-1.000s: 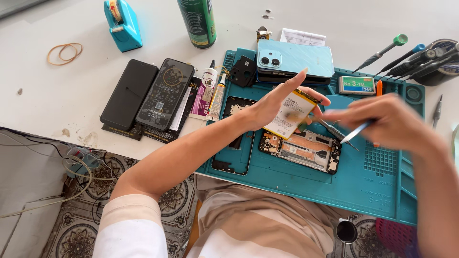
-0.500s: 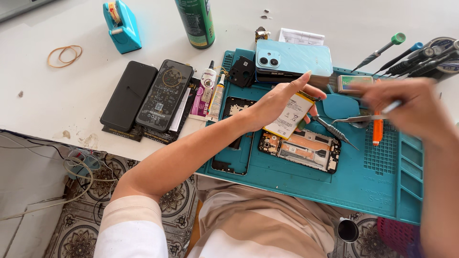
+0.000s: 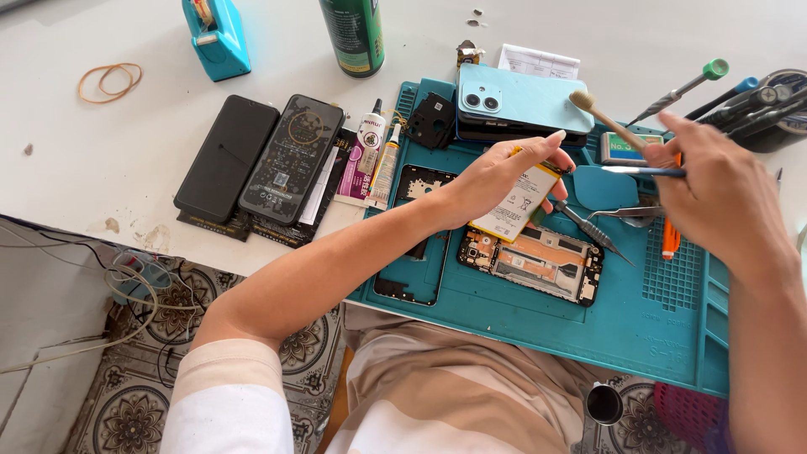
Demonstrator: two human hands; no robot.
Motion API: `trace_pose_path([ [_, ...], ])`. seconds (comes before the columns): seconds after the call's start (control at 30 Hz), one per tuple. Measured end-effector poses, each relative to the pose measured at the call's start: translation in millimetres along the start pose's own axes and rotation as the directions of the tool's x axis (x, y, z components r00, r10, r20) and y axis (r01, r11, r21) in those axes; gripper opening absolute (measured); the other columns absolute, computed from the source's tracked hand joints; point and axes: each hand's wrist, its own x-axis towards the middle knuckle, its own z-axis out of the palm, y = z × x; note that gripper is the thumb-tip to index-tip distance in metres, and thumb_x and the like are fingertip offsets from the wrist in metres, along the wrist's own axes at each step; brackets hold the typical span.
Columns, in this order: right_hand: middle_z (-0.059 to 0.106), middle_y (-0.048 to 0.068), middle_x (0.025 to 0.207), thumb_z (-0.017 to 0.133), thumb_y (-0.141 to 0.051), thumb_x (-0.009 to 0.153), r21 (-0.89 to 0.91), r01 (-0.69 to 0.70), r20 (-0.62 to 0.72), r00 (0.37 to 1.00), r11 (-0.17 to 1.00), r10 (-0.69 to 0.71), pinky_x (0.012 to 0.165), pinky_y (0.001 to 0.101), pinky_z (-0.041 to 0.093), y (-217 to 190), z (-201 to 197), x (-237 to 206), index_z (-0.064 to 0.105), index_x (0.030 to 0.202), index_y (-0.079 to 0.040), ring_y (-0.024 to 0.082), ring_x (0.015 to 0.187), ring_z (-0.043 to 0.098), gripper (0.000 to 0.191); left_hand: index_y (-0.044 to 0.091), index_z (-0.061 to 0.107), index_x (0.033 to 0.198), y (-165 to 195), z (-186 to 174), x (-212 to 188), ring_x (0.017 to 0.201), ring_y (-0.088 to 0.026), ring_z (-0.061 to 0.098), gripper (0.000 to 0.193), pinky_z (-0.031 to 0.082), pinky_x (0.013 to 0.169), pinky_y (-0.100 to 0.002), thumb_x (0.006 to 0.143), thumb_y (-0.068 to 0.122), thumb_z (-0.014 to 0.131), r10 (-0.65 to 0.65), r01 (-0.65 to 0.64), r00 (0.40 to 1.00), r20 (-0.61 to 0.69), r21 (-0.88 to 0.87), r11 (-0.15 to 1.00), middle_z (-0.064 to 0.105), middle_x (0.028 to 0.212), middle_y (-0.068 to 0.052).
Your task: The person removes a smartphone battery from a disassembled phone and uses a small brush to clean both sides of the battery. The person holds the battery with one hand and scrubs the surface with the brush in the other hand, then flips the battery to clean the opposite side.
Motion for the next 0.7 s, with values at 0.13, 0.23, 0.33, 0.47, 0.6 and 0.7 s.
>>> trace_pose_path([
  [0.13,0.064,0.022,0.099,0.056,-0.020,0.108,-0.024,0.119,-0.205,0.971,0.993,-0.121,0.075,0.0490,0.049,-9,-8,-5,0.065,0.128,0.006,0.039,0.093,0.063,0.034,0.003,0.067,0.113,-2,-2,0,0.078,-0.017,0.073,0.060,0.062,0.067,-0.030,0.102,0.059,0.047,0.005,-0.005,1.000,0.002,-0.001,1.000,0.074,0.092,-0.012],
  [0.23,0.056,0.015,0.091,0.052,-0.023,0.120,0.100,0.214,-0.293,0.940,0.972,-0.177,0.074,0.0404,0.044,-12,-3,-7,0.063,0.113,0.002,0.029,0.087,0.056,0.028,0.003,0.068,0.112,-1,-2,0,0.079,-0.018,0.074,0.060,0.062,0.070,-0.031,0.103,0.058,0.047,0.014,-0.014,1.000,0.004,-0.018,1.000,0.074,0.092,-0.012],
  [0.33,0.054,0.006,0.075,0.054,-0.028,0.117,0.575,0.030,-0.194,0.976,0.818,0.100,0.060,0.0292,0.037,-10,8,-13,0.061,0.101,-0.002,0.013,0.067,0.051,0.032,0.002,0.068,0.113,4,-1,-1,0.081,-0.018,0.073,0.059,0.060,0.071,-0.030,0.105,0.057,0.048,0.001,0.000,1.000,0.012,-0.041,0.999,0.074,0.093,-0.012],
  [0.47,0.066,0.005,0.079,0.068,-0.020,0.110,0.773,0.118,-0.147,0.989,0.623,-0.006,0.048,0.0184,0.037,-13,22,-19,0.066,0.098,0.001,0.004,0.059,0.054,0.024,0.003,0.067,0.114,11,0,-5,0.081,-0.017,0.072,0.057,0.060,0.071,-0.030,0.105,0.055,0.047,-0.051,0.050,0.999,-0.006,-0.037,0.998,0.074,0.095,-0.011],
  [0.6,0.073,0.007,0.095,0.067,-0.007,0.099,0.922,0.119,-0.039,0.975,0.369,-0.218,0.069,0.0218,0.057,-22,24,-18,0.071,0.105,0.002,0.008,0.084,0.070,0.012,0.004,0.067,0.115,15,0,-5,0.081,-0.016,0.073,0.057,0.061,0.070,-0.030,0.105,0.055,0.043,-0.080,0.080,0.997,-0.013,-0.046,0.996,0.073,0.096,-0.010],
  [0.7,0.076,0.007,0.101,0.058,0.001,0.092,0.937,-0.017,0.113,0.960,0.349,-0.256,0.067,0.0210,0.059,-30,23,-14,0.072,0.112,0.001,0.009,0.091,0.074,0.024,0.005,0.067,0.115,17,-1,-2,0.082,-0.014,0.072,0.059,0.061,0.070,-0.028,0.105,0.056,0.038,-0.105,0.106,0.993,-0.048,0.016,0.994,0.073,0.097,-0.010],
])
